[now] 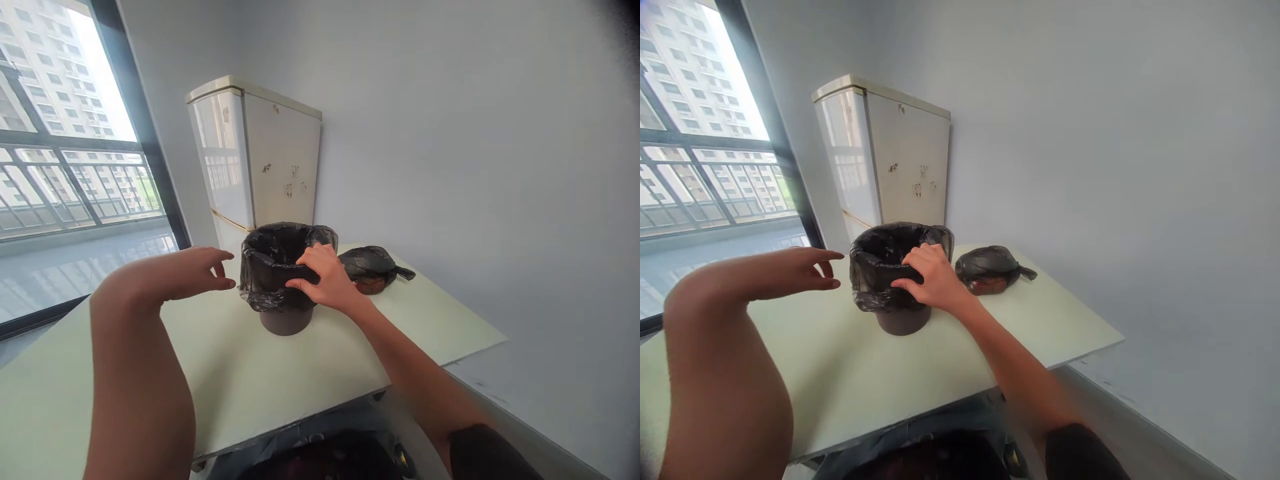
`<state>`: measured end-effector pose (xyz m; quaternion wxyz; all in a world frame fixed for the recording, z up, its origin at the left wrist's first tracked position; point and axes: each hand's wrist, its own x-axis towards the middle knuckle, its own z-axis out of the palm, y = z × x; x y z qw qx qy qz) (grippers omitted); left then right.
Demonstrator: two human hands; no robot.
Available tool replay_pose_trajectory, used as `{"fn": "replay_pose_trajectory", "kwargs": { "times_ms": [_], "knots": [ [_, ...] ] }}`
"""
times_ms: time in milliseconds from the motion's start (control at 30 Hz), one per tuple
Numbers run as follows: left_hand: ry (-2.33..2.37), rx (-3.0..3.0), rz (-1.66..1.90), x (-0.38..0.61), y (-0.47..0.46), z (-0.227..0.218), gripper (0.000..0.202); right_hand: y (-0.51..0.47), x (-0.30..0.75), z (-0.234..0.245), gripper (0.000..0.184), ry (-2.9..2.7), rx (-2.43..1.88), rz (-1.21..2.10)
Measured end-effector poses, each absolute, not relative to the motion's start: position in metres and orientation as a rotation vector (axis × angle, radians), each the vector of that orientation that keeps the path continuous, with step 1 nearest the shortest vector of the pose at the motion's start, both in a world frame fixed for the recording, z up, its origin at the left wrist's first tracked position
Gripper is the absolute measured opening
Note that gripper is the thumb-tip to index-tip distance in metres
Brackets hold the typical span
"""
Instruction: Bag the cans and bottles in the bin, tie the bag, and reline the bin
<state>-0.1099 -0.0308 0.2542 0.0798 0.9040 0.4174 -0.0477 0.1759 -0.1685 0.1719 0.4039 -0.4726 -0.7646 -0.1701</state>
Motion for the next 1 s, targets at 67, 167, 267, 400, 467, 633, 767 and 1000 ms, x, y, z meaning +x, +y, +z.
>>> {"fn": "replay_pose_trajectory", "kwargs": {
  "times_ms": [67, 167, 267, 400, 467, 633, 767, 1000],
  "knots": [
    [1.277, 2.64, -0.145, -0.114, -0.026, 0.252, 0.09, -0.178, 0.178, 0.175, 0.029, -1.914, -1.196, -0.436],
    [1.296, 2.631, -0.132, -0.115, -0.029, 0.254, 0.094, -0.204, 0.184, 0.183, 0.028, -1.875, -1.249, -0.454],
    [1.327, 2.639, -0.123, -0.111, -0.041, 0.258, 0.095, -0.24, 0.196, 0.19, 0.027, -1.814, -1.315, -0.513],
    [1.345, 2.588, -0.087, -0.104, -0.056, 0.263, 0.095, -0.283, 0.214, 0.195, 0.025, -1.77, -1.39, -0.606],
    [1.337, 2.573, -0.048, -0.101, -0.059, 0.264, 0.093, -0.292, 0.22, 0.201, 0.024, -1.762, -1.407, -0.627],
    [1.337, 2.564, -0.043, -0.099, -0.064, 0.266, 0.09, -0.26, 0.219, 0.23, 0.029, -1.738, -1.293, -0.589],
    [1.359, 2.584, -0.073, -0.103, -0.063, 0.266, 0.093, -0.187, 0.234, 0.26, 0.037, -1.595, -1.296, -0.666],
    [1.366, 2.584, -0.111, -0.103, -0.064, 0.268, 0.093, -0.055, 0.311, 0.251, 0.032, -1.618, -1.678, -0.734]
  ]
}}
